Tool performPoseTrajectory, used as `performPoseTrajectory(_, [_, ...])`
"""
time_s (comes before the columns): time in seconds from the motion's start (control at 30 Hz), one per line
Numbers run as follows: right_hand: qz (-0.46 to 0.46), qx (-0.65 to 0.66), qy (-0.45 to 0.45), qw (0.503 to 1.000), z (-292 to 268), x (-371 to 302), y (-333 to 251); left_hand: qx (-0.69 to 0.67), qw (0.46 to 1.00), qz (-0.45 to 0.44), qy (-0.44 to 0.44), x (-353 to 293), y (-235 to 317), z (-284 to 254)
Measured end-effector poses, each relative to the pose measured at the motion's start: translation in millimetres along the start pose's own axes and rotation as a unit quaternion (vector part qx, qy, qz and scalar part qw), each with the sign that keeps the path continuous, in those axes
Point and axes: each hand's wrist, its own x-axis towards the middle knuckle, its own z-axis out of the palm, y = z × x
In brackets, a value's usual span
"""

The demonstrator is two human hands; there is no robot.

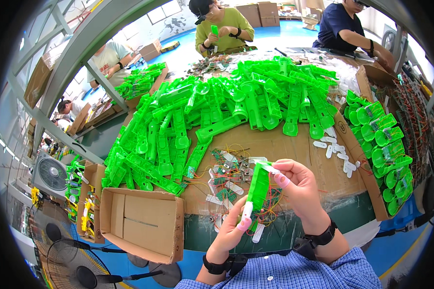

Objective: Assembling electronic components into green plastic housings at a factory workstation.

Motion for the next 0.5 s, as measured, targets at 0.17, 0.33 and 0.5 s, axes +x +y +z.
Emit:
performPoseTrajectory(0.17, [-0.063, -0.065, -0.039, 0.995, -7.9, 9.0, 10.2, 0.061, 0.996, -0.034, -0.057, -3.7, 13.1, -8.3])
performPoseTrajectory(0.33, [0.008, -0.038, -0.101, 0.994, -19.7, -2.9, 5.3, 0.054, 0.994, -0.033, -0.088, -3.2, 18.5, -5.8])
performPoseTrajectory(0.5, [0.020, -0.013, -0.105, 0.994, -16.9, -5.2, 9.0, 0.142, 0.980, 0.059, -0.124, -1.2, 11.8, -1.2])
